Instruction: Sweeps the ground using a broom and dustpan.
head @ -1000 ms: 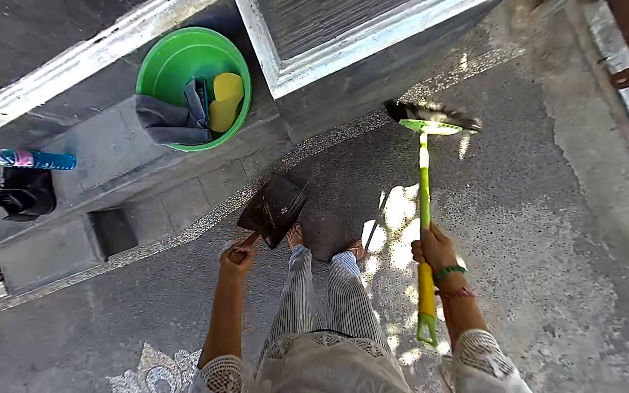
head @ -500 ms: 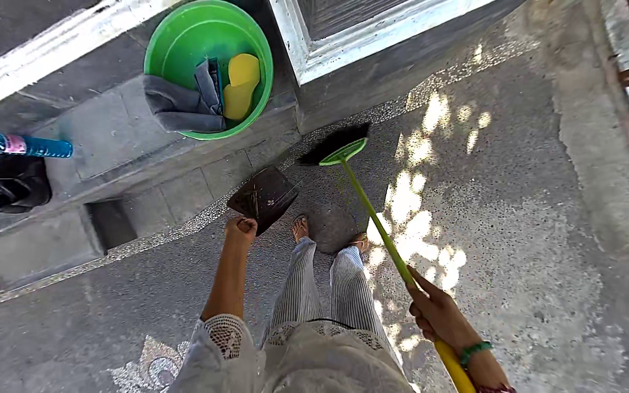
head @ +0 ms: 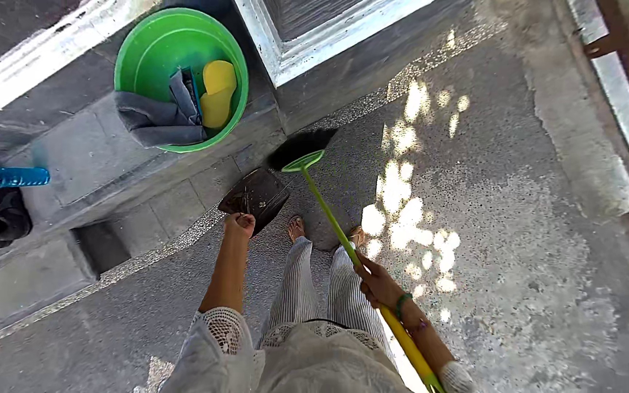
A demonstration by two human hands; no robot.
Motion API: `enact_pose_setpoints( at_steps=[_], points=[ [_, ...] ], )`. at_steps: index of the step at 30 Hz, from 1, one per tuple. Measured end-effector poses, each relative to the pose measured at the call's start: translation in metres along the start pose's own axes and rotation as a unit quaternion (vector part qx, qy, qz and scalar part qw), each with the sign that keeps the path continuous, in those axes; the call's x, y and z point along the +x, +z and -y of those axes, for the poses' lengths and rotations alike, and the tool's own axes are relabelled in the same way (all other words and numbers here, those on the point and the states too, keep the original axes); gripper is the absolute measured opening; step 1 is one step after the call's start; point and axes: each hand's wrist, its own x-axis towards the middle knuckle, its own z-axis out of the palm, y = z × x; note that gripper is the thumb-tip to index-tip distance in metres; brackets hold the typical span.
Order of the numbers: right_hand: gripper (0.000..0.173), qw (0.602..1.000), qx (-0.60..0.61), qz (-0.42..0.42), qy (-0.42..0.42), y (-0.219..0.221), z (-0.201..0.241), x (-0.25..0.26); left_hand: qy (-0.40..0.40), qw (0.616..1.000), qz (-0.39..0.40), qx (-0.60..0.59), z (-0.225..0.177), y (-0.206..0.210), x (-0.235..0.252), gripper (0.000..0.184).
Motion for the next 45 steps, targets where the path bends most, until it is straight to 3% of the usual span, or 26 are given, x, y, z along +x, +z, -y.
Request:
enact_pose_setpoints(
  at_steps=[3,6,8,12,15,17,19,22,24,27,30,33,35,36,38,40,43,45],
  points=[
    [0.058,1.000,0.022,0.000,0.000,-0.016,-0.014,-0.068,-0.005,1.000,0.004,0.006,-0.001,0.000,0.000,0.013],
    [0.055,0.991,0.096,-0.085,-0.035,-0.040,-0.026,-0.095,-0.007,1.000,0.016,0.017,-0.001,0.004,0.003,0.017],
    [0.055,0.977,0.145,-0.145,-0.058,-0.066,-0.023,-0.079,-0.008,1.000,0.021,0.020,0.000,0.005,0.003,0.017],
    [0.055,0.954,0.195,-0.220,-0.059,-0.104,0.002,0.012,-0.011,0.999,0.022,0.027,0.009,0.012,-0.002,0.016],
    [0.054,0.978,0.100,-0.183,-0.027,-0.067,0.002,0.060,-0.014,0.999,0.020,0.040,0.015,0.014,-0.008,0.015],
    [0.054,0.991,0.051,-0.125,-0.004,-0.016,-0.015,0.055,-0.013,0.999,0.013,0.047,0.018,0.014,-0.011,0.015],
    [0.056,0.997,0.043,-0.061,0.020,0.014,-0.035,0.028,-0.011,0.998,0.016,0.059,0.021,0.012,-0.010,0.015],
    [0.057,0.997,0.069,0.018,0.021,0.011,-0.050,-0.031,-0.010,0.997,0.031,0.065,0.024,0.013,-0.008,0.017],
    [0.063,0.997,0.074,0.020,0.023,0.004,-0.055,-0.066,-0.012,0.998,0.035,0.057,0.023,0.013,-0.009,0.019],
    [0.056,0.987,0.157,-0.044,-0.003,-0.018,-0.072,-0.101,-0.011,0.998,0.037,0.052,0.021,0.015,-0.008,0.021],
    [0.050,0.971,0.205,-0.118,-0.031,-0.064,-0.094,-0.100,-0.005,0.998,0.034,0.056,0.025,0.014,-0.008,0.020],
    [0.049,0.969,0.073,-0.235,0.034,-0.117,-0.091,-0.052,-0.004,0.997,0.030,0.066,0.030,0.014,-0.010,0.021],
    [0.051,0.961,-0.011,-0.267,0.076,-0.133,-0.076,-0.009,0.001,0.997,0.031,0.071,0.033,0.011,-0.011,0.021],
    [0.060,0.959,-0.036,-0.264,0.092,-0.134,-0.068,0.010,0.003,0.997,0.030,0.071,0.036,0.010,-0.011,0.021],
    [0.073,0.963,-0.064,-0.241,0.101,-0.110,-0.061,0.038,0.004,0.997,0.030,0.069,0.040,0.009,-0.009,0.020],
    [0.079,0.972,-0.102,-0.183,0.106,-0.057,-0.063,0.044,0.004,0.997,0.029,0.069,0.043,0.008,-0.008,0.020],
    [0.087,0.976,-0.167,-0.073,0.116,0.014,-0.077,0.027,0.009,0.998,0.028,0.064,0.048,0.004,-0.008,0.019],
    [0.087,0.979,-0.175,-0.029,0.101,0.022,-0.085,0.010,0.016,0.998,0.031,0.058,0.051,0.002,-0.008,0.018]
  ],
)
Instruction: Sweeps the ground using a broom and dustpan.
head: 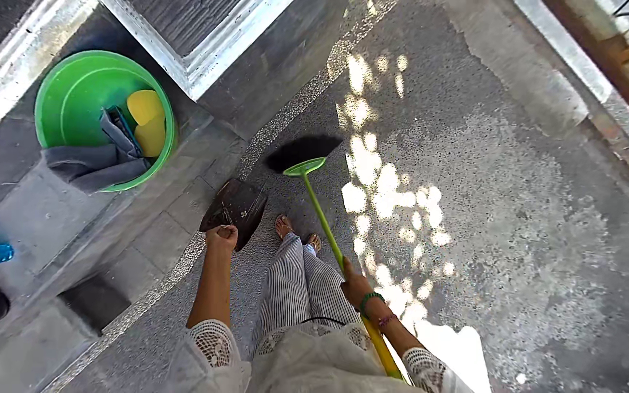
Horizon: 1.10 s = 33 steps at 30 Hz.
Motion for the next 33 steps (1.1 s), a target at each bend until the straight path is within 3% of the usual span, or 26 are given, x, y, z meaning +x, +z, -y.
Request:
enact_pose_setpoints(
  at_steps=[4,7,9,12,14,16,18,20,21,24,28,33],
  points=[
    [0.073,0.967,0.230,0.036,-0.106,-0.020,-0.051,-0.056,0.008,1.000,0.001,-0.014,-0.005,-0.004,-0.002,0.018],
    [0.053,0.868,0.459,0.071,-0.176,-0.035,-0.095,-0.106,0.002,1.000,0.001,-0.019,-0.010,-0.011,-0.003,0.019],
    [0.052,0.833,0.510,0.059,-0.207,-0.053,-0.129,-0.111,-0.001,1.000,0.002,-0.026,-0.012,-0.019,0.002,0.019],
    [0.053,0.896,0.394,-0.103,-0.178,-0.102,-0.163,-0.088,-0.004,0.999,0.009,-0.034,-0.013,-0.026,0.006,0.018],
    [0.057,0.929,0.275,-0.217,-0.115,-0.144,-0.152,-0.063,-0.002,0.999,0.007,-0.043,-0.014,-0.030,0.006,0.019],
    [0.058,0.938,0.199,-0.268,-0.092,-0.173,-0.122,-0.028,0.005,0.999,0.007,-0.045,-0.016,-0.033,0.005,0.020],
    [0.065,0.945,0.176,-0.261,-0.087,-0.183,-0.082,0.019,0.009,0.999,0.009,-0.046,-0.018,-0.036,0.004,0.019],
    [0.060,0.952,0.149,-0.253,-0.083,-0.174,-0.038,0.059,0.004,0.999,0.012,-0.045,-0.019,-0.038,0.006,0.021],
    [0.066,0.960,0.132,-0.236,-0.077,-0.161,-0.018,0.073,0.001,0.999,0.011,-0.044,-0.019,-0.038,0.007,0.021],
    [0.077,0.981,0.057,-0.172,-0.074,-0.084,0.018,0.090,0.001,0.999,0.005,-0.038,-0.022,-0.039,0.012,0.017],
    [0.084,0.991,-0.069,-0.074,-0.089,0.007,0.026,0.062,-0.001,1.000,0.004,-0.023,-0.025,-0.046,0.021,0.017],
    [0.077,0.992,-0.004,-0.021,-0.125,0.027,-0.010,-0.020,-0.024,0.998,0.007,-0.058,-0.052,-0.064,0.026,0.015]
  ],
)
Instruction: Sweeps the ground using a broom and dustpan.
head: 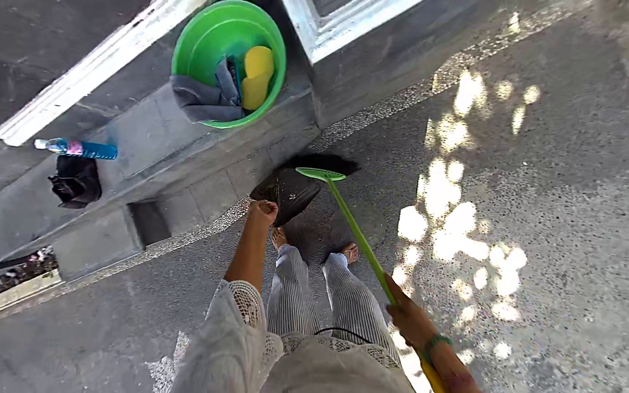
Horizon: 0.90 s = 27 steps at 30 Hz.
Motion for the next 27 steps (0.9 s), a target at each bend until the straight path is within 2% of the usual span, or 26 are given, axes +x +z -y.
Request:
enact_pose_setpoints(
  at_steps=[2,4,8,10,13,16,19,21,23,25,27],
  points=[
    [0.076,0.998,0.049,-0.040,0.011,0.002,-0.011,-0.034,-0.014,1.000,0.001,-0.012,-0.019,-0.010,0.003,0.013],
    [0.075,0.992,0.082,-0.097,0.016,0.000,-0.007,-0.044,-0.026,0.999,0.004,-0.018,-0.034,-0.019,0.004,0.010],
    [0.080,0.978,0.054,-0.197,0.034,-0.009,0.045,0.007,-0.054,0.997,0.009,-0.053,-0.052,-0.048,-0.004,0.007],
    [0.080,0.980,0.006,-0.186,0.067,0.003,0.078,0.040,-0.065,0.995,0.001,-0.071,-0.063,-0.068,-0.008,0.010],
    [0.080,0.986,-0.056,-0.129,0.089,0.058,0.113,0.059,-0.067,0.995,-0.003,-0.077,-0.083,-0.092,-0.005,0.011],
    [0.085,0.987,-0.106,-0.064,0.099,0.110,0.124,0.039,-0.055,0.997,-0.006,-0.055,-0.100,-0.110,0.003,0.012],
    [0.082,0.991,-0.090,-0.031,0.091,0.121,0.129,-0.014,-0.048,0.997,-0.021,-0.048,-0.120,-0.132,0.006,0.010],
    [0.081,0.992,-0.062,-0.050,0.096,0.127,0.133,-0.063,-0.059,0.997,-0.028,-0.043,-0.138,-0.155,0.002,0.010],
    [0.081,0.991,-0.036,-0.099,0.086,0.133,0.133,-0.085,-0.081,0.996,-0.026,-0.040,-0.156,-0.181,-0.002,0.013],
    [0.081,0.986,-0.039,-0.145,0.071,0.134,0.146,-0.070,-0.086,0.996,-0.029,-0.027,-0.169,-0.205,-0.006,0.014],
    [0.082,0.980,-0.072,-0.174,0.057,0.129,0.181,-0.029,-0.077,0.996,-0.043,-0.022,-0.178,-0.222,-0.006,0.015]
  ],
)
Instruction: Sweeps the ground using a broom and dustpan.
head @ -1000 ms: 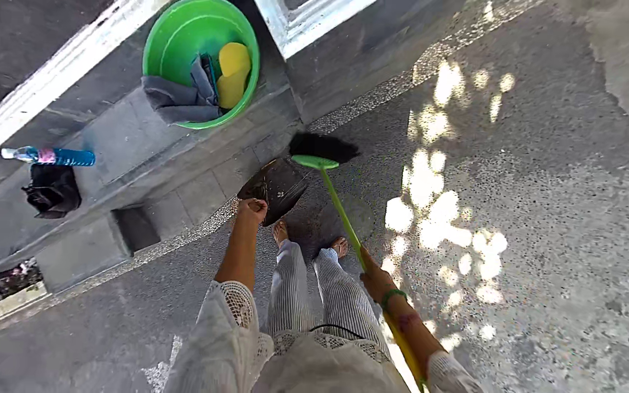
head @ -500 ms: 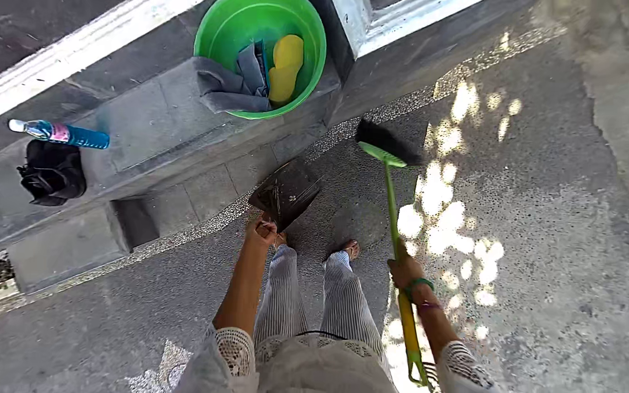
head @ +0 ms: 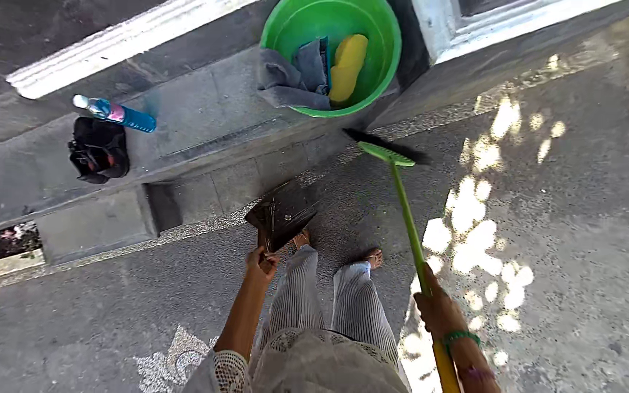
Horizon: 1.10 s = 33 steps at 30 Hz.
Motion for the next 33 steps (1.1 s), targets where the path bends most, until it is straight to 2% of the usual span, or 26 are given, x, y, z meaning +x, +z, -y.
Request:
enact_pose_setpoints(
  at_steps=[3,5,7,10,13,17,20,25,27,29,33],
  points=[
    [0.081,0.996,-0.084,0.011,-0.018,0.013,0.061,0.043,-0.001,1.000,-0.009,-0.025,-0.010,-0.020,0.005,0.016],
    [0.082,0.987,-0.150,0.055,-0.027,0.026,0.073,0.049,-0.006,0.998,-0.009,-0.058,-0.017,-0.036,0.010,0.016],
    [0.083,0.982,-0.164,0.088,-0.043,0.027,0.069,0.031,-0.015,0.996,-0.001,-0.088,-0.025,-0.050,0.014,0.017],
    [0.083,0.986,-0.108,0.120,-0.036,0.013,0.053,-0.018,-0.024,0.992,0.012,-0.120,-0.040,-0.074,0.017,0.019],
    [0.082,0.997,-0.044,0.063,-0.008,0.011,0.033,-0.044,-0.037,0.989,0.018,-0.142,-0.056,-0.095,0.016,0.023],
    [0.082,0.998,-0.060,-0.013,0.005,0.021,0.059,-0.008,-0.030,0.986,0.004,-0.163,-0.062,-0.123,0.010,0.023],
    [0.081,0.995,-0.093,0.019,-0.019,0.045,0.095,0.019,-0.017,0.982,0.013,-0.188,-0.056,-0.141,0.005,0.025],
    [0.079,0.966,-0.188,0.146,-0.104,0.131,0.129,0.007,0.002,0.963,0.033,-0.267,-0.057,-0.188,-0.010,0.028],
    [0.078,0.954,-0.195,0.178,-0.139,0.148,0.129,-0.003,0.014,0.953,0.051,-0.297,-0.059,-0.210,-0.013,0.030],
    [0.078,0.952,-0.161,0.202,-0.164,0.146,0.116,-0.015,0.025,0.945,0.069,-0.318,-0.064,-0.234,-0.015,0.033],
    [0.081,0.974,-0.085,0.149,-0.147,0.116,0.060,-0.060,0.022,0.933,0.085,-0.348,-0.083,-0.281,-0.013,0.038]
  ],
)
